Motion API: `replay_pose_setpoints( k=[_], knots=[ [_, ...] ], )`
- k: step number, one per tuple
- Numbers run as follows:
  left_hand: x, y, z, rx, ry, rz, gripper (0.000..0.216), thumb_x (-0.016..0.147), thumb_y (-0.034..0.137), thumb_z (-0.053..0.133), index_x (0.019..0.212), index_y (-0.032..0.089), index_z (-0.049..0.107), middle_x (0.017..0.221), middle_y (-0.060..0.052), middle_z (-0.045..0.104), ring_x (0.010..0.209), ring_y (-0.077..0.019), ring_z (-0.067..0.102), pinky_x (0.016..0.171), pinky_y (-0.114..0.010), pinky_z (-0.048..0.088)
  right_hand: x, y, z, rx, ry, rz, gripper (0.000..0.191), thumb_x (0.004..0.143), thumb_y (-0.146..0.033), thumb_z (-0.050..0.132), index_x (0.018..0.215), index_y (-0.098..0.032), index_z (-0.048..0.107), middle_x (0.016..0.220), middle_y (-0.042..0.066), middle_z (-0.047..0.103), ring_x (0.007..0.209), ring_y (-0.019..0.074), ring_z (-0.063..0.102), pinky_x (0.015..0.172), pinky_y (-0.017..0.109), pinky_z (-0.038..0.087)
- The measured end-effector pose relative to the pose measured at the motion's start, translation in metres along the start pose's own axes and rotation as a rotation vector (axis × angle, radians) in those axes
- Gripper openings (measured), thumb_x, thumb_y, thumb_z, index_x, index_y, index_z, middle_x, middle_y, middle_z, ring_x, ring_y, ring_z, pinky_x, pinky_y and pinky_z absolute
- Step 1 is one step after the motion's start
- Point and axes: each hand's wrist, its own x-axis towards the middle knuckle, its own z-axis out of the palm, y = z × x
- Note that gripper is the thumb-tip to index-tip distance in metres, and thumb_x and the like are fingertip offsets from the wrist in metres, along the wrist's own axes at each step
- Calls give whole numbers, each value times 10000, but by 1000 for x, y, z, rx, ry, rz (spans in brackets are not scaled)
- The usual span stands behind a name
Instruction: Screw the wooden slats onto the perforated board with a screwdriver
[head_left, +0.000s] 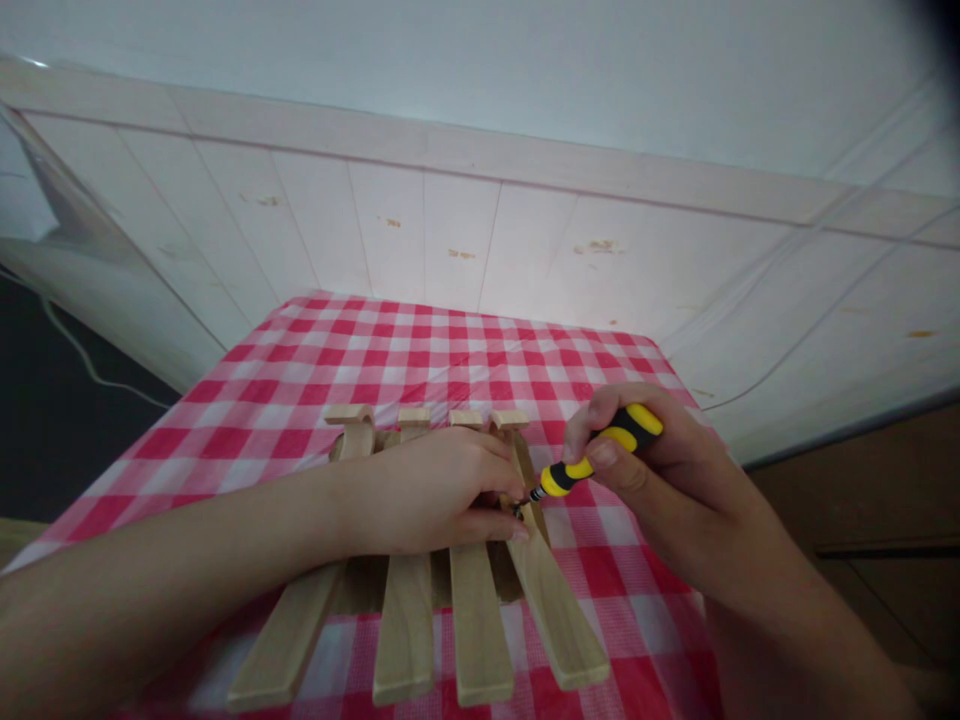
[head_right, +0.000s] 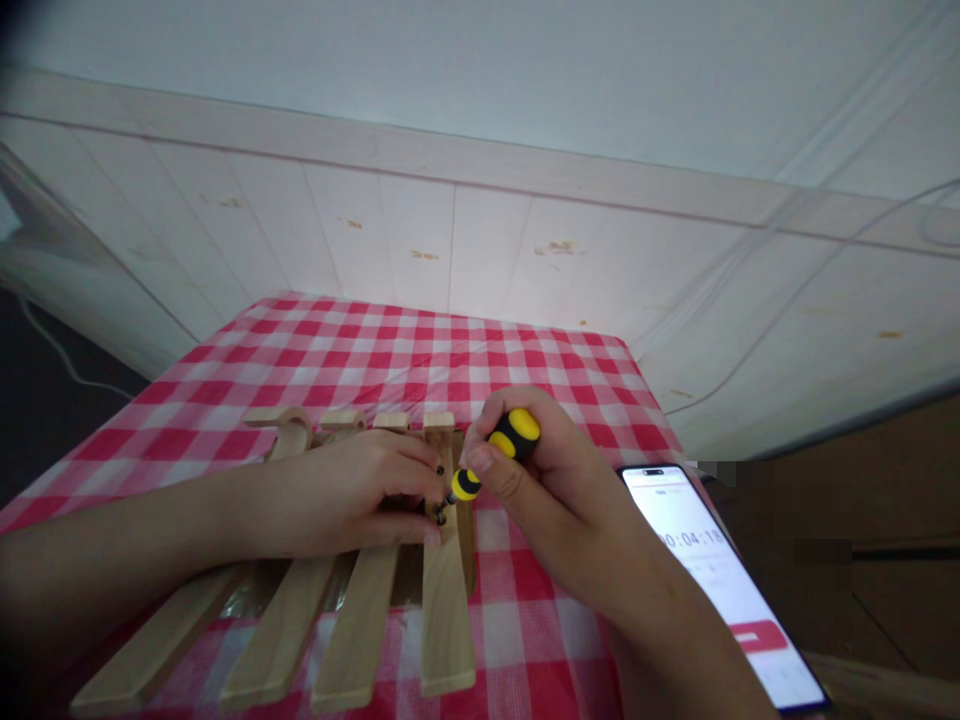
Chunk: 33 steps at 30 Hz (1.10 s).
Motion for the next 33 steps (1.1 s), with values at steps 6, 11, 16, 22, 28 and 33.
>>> replay_pose_setpoints(
  k=[6, 11, 16, 22, 28, 33],
  knots=[
    [1, -2, 0, 11, 45, 6, 232, 853, 251, 676, 664, 143, 595, 714, 6, 628, 725, -131, 584, 649, -238, 402, 27, -19, 7, -234, -147, 173, 235, 944, -448, 465, 886, -222, 494, 774, -10, 547, 679, 118, 503, 587, 257, 403],
    [-1, -6, 2, -25, 42, -31, 249, 848, 257, 674, 641, 142, 596, 614, 30, 584, 556, -90, 497, 535, -233, 329, 53, -45, 8, -320, -414, 154, 273, 966, -366, 336, 848, -199, 517, 840, 4, 557, 754, 122, 526, 666, 259, 413],
    [0, -7, 2, -34, 49, 5, 288, 844, 265, 677, 603, 143, 576, 603, 29, 576, 582, -97, 498, 557, -246, 321, 61, -56, 2, -583, -393, 155, 267, 882, -349, 463, 668, -191, 488, 631, -22, 485, 583, 103, 427, 536, 263, 320],
    [1, -8, 3, -113, 39, -28, 320, 851, 274, 660, 585, 145, 537, 565, 41, 518, 543, -87, 451, 549, -247, 313, 64, -44, -1, -401, -322, 185, 204, 823, -313, 550, 963, -219, 665, 662, -26, 579, 583, 108, 504, 543, 248, 381],
    [-1, -11, 5, -126, 47, -5, 265, 853, 282, 659, 637, 151, 582, 606, 30, 558, 568, -98, 472, 563, -247, 326, 55, -37, -12, -194, -328, 180, 318, 853, -314, 513, 1124, -221, 651, 903, 23, 674, 763, 130, 611, 665, 264, 475],
    [-1, -10, 4, -124, 75, 41, 337, 825, 300, 694, 578, 150, 520, 569, 32, 508, 566, -102, 452, 591, -256, 345, 59, -44, -16, -646, -325, 128, 317, 845, -459, 520, 697, -192, 607, 606, -6, 545, 559, 116, 467, 517, 257, 324]
  ],
)
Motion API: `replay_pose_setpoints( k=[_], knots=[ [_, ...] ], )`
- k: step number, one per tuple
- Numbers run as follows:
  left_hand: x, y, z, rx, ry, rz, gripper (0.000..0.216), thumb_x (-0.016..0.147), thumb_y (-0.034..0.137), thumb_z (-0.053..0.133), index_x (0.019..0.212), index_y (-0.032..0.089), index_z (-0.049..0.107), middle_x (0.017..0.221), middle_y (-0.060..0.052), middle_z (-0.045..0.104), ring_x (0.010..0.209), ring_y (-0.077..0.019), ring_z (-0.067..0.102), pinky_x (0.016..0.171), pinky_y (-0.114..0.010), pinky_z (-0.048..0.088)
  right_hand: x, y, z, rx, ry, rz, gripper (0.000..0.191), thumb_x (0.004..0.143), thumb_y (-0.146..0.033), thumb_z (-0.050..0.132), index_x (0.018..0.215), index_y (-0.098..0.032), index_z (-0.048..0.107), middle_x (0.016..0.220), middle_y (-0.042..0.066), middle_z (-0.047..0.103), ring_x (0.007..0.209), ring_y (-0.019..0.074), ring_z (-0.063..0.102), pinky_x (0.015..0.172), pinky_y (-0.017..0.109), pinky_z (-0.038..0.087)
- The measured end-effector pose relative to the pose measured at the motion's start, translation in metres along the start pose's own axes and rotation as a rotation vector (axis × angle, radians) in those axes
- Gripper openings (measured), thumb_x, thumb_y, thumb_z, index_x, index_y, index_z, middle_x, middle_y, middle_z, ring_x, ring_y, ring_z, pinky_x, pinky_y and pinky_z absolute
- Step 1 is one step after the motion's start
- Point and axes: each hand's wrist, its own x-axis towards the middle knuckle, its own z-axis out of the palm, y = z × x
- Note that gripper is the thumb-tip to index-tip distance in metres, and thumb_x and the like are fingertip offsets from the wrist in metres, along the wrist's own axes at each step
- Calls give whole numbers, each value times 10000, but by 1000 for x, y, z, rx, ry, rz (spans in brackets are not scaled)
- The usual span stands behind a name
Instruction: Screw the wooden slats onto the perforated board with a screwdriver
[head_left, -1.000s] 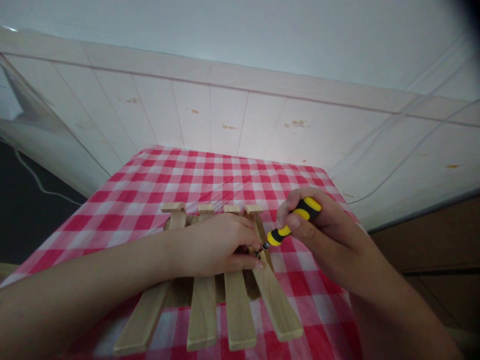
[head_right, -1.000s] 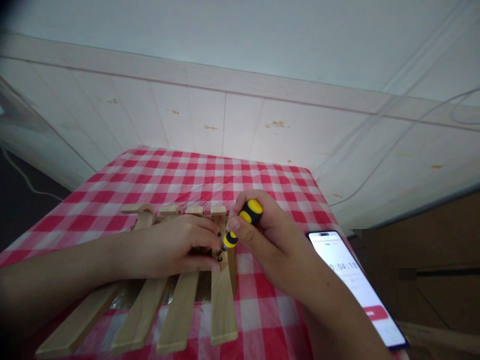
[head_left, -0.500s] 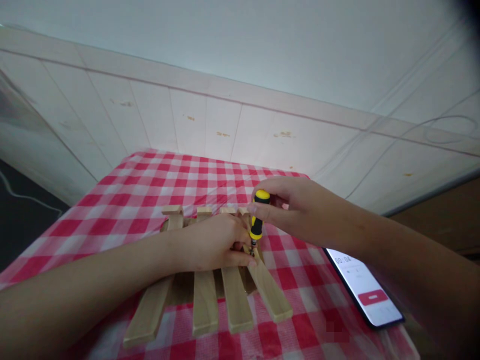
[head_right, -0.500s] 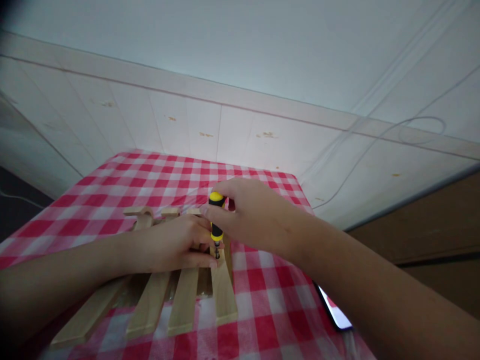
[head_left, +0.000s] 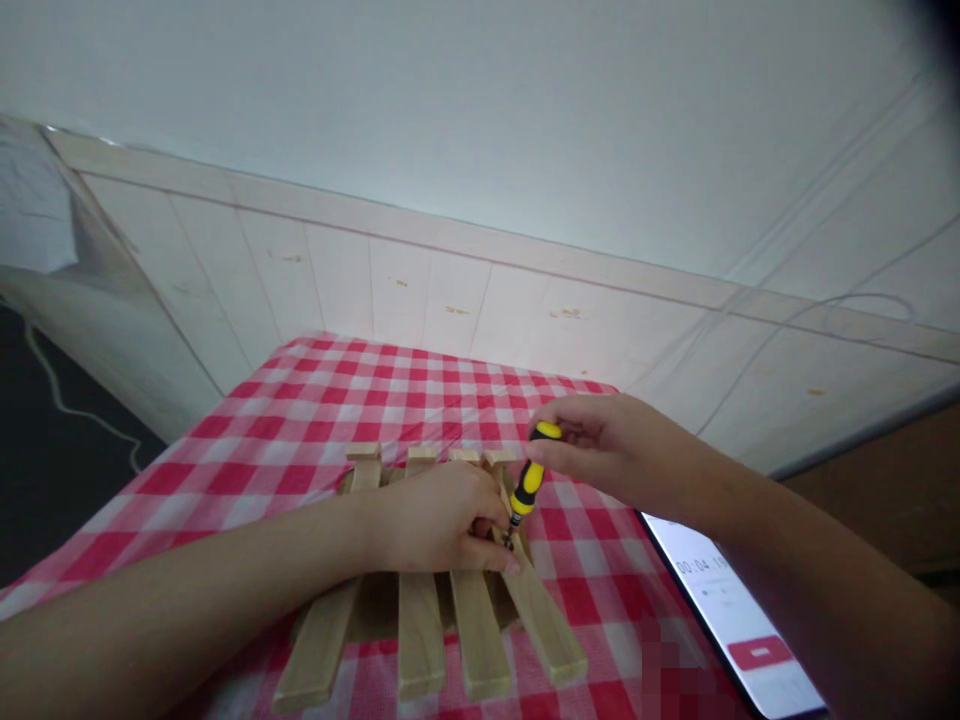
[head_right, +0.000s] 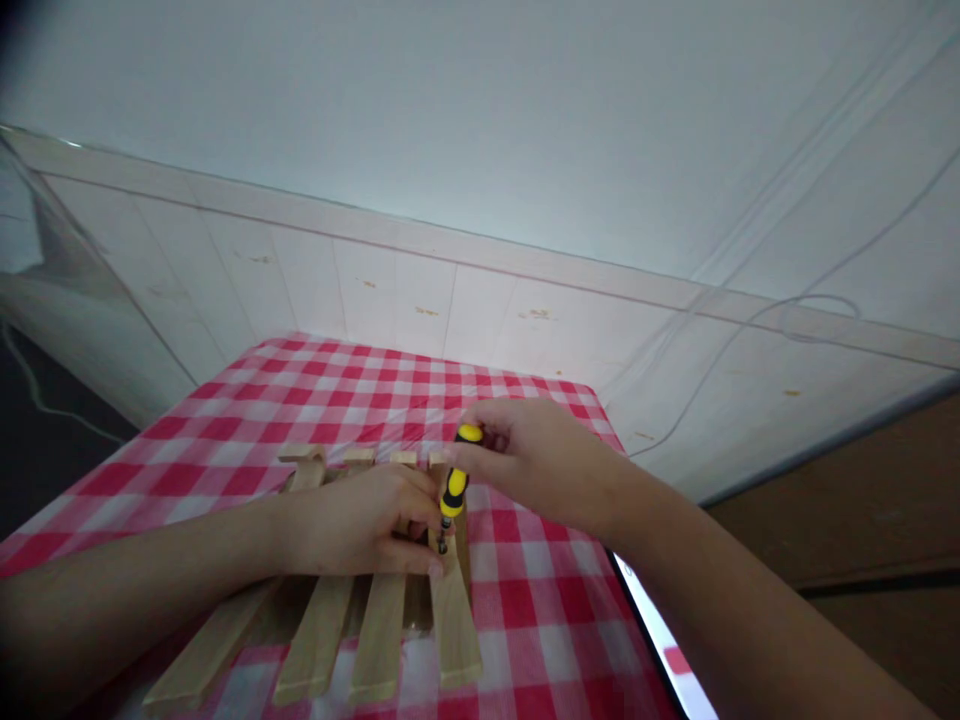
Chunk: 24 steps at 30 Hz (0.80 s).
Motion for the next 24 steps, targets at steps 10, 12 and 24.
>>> replay_pose_setpoints(
  k=[10, 12, 24],
  knots=[
    [1, 0, 0, -62, -24, -32, 302, 833, 298, 690, 610, 147, 555, 623, 20, 576, 591, -98, 490, 587, -238, 351, -4, -11, 9, -88, 83, -207, 335, 978, -337, 341, 939, -171, 629, 897, 60, 680, 781, 155, 594, 672, 267, 398],
    [1, 1, -1, -58, -42, -53, 321, 842, 297, 681, 598, 143, 540, 614, 23, 566, 596, -94, 488, 587, -233, 343, -9, -15, 5, -88, 70, -221, 391, 994, -320, 280, 930, -161, 632, 902, 72, 681, 781, 161, 597, 694, 282, 413],
    [2, 3, 1, -30, -32, -155, 386, 819, 300, 680, 532, 138, 480, 482, 56, 437, 465, -63, 358, 484, -241, 248, -6, -15, 19, -198, 180, -202, 298, 964, -313, 404, 999, -158, 656, 904, 66, 691, 812, 172, 604, 683, 290, 398]
  ],
)
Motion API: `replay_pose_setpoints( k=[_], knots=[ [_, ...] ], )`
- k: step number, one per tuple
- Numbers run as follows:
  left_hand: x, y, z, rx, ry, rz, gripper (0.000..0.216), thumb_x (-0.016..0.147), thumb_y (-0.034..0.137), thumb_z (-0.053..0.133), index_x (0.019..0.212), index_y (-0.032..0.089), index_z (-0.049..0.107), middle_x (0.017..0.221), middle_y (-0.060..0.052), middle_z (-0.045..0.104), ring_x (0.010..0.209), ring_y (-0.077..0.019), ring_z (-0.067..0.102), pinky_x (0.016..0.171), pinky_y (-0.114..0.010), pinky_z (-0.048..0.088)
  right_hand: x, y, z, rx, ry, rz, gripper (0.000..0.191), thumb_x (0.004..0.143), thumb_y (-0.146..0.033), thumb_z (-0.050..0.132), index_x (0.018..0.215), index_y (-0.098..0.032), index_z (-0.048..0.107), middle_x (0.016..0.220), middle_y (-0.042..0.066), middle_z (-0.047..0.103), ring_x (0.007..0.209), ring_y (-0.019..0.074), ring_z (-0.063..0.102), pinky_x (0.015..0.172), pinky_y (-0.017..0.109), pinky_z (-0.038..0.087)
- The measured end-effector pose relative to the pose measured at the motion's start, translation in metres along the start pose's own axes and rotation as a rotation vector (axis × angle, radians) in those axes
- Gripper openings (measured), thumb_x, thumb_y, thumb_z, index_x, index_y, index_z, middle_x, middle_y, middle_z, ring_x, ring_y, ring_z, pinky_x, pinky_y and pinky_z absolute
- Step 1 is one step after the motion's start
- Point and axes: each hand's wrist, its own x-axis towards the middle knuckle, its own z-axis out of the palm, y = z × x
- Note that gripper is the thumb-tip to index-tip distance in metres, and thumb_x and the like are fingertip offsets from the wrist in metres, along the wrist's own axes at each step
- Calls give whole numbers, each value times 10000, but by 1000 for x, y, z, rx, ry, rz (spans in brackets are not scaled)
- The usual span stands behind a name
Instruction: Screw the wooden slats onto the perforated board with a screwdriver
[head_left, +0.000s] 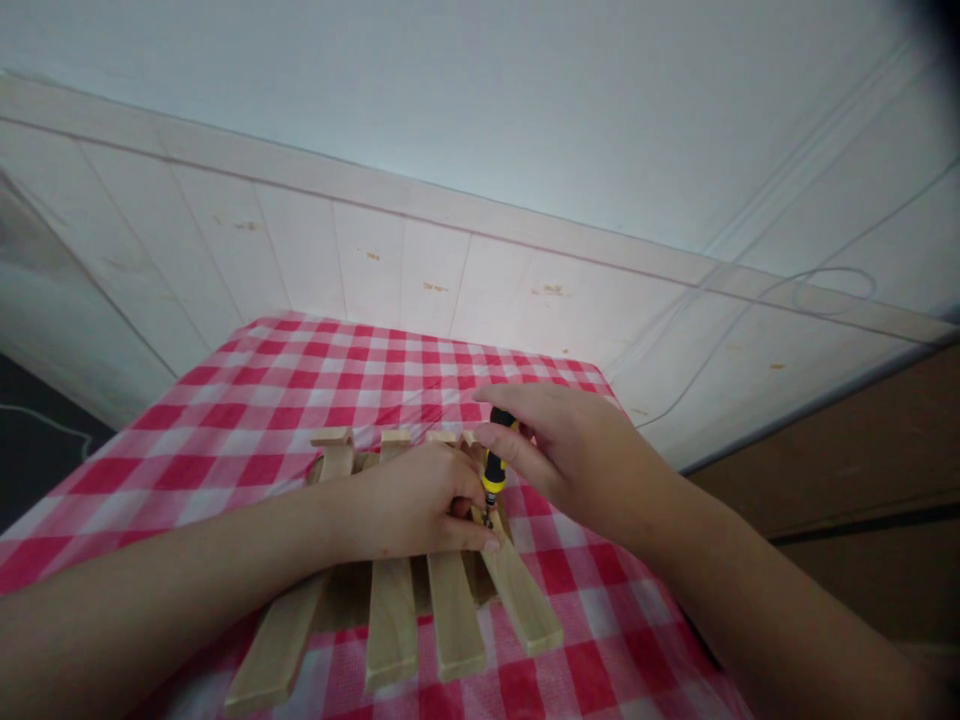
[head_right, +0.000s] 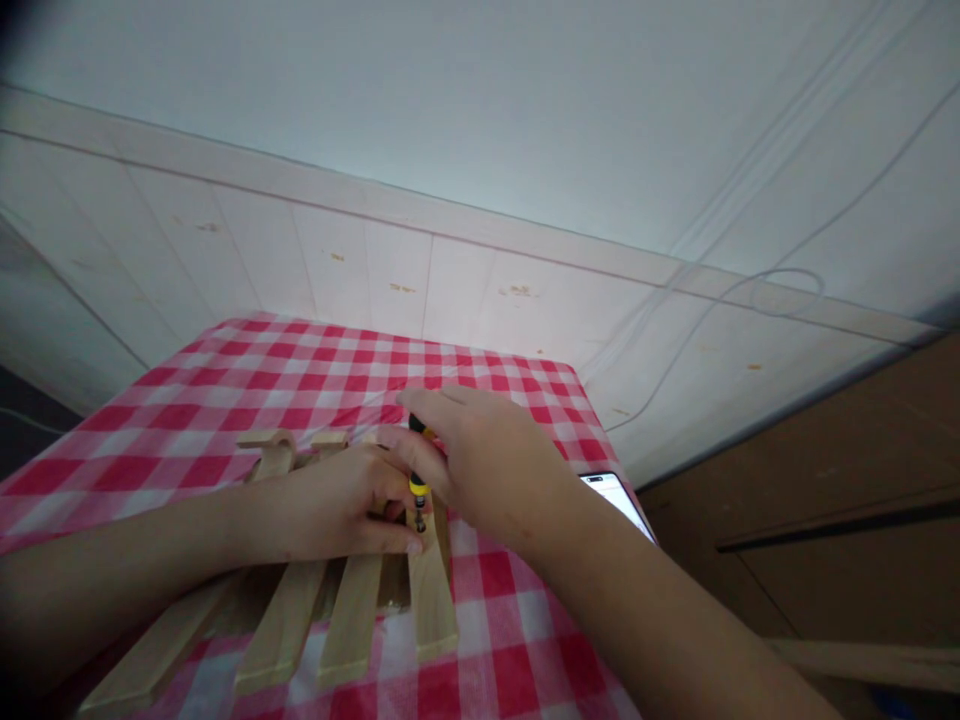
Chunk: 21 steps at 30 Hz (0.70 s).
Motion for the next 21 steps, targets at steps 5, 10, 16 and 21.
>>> replay_pose_setpoints(
  k=[5, 10, 16, 21],
  knots=[
    [0, 0, 0, -15, 26, 33, 397, 803, 298, 689, 518, 141, 462, 477, 58, 409, 458, -64, 340, 475, -246, 239, -7, -6, -10, 5, -59, 78, 327, 952, -410, 409, 825, -179, 603, 681, 18, 619, 568, 129, 508, 519, 270, 324],
    [-1, -1, -1, 0, 7, 4, 343, 820, 297, 673, 557, 140, 520, 501, 57, 441, 468, -62, 375, 486, -242, 252, -3, -9, 1, -156, 31, 117, 256, 915, -393, 526, 943, -168, 644, 839, 57, 670, 689, 162, 556, 595, 289, 357],
    [-1, -4, 1, 22, 29, 74, 323, 833, 318, 664, 588, 141, 550, 546, 44, 494, 516, -73, 421, 516, -233, 288, -10, -5, -12, 139, -71, -12, 274, 948, -217, 390, 990, -190, 660, 876, 22, 691, 744, 111, 591, 667, 237, 397],
    [-1, -6, 2, -16, 63, 136, 303, 812, 275, 689, 574, 141, 556, 542, 46, 503, 520, -73, 435, 516, -225, 294, -9, -8, -4, -172, 26, 290, 381, 880, -506, 519, 702, -179, 602, 583, 2, 562, 527, 121, 447, 507, 271, 244]
  ],
)
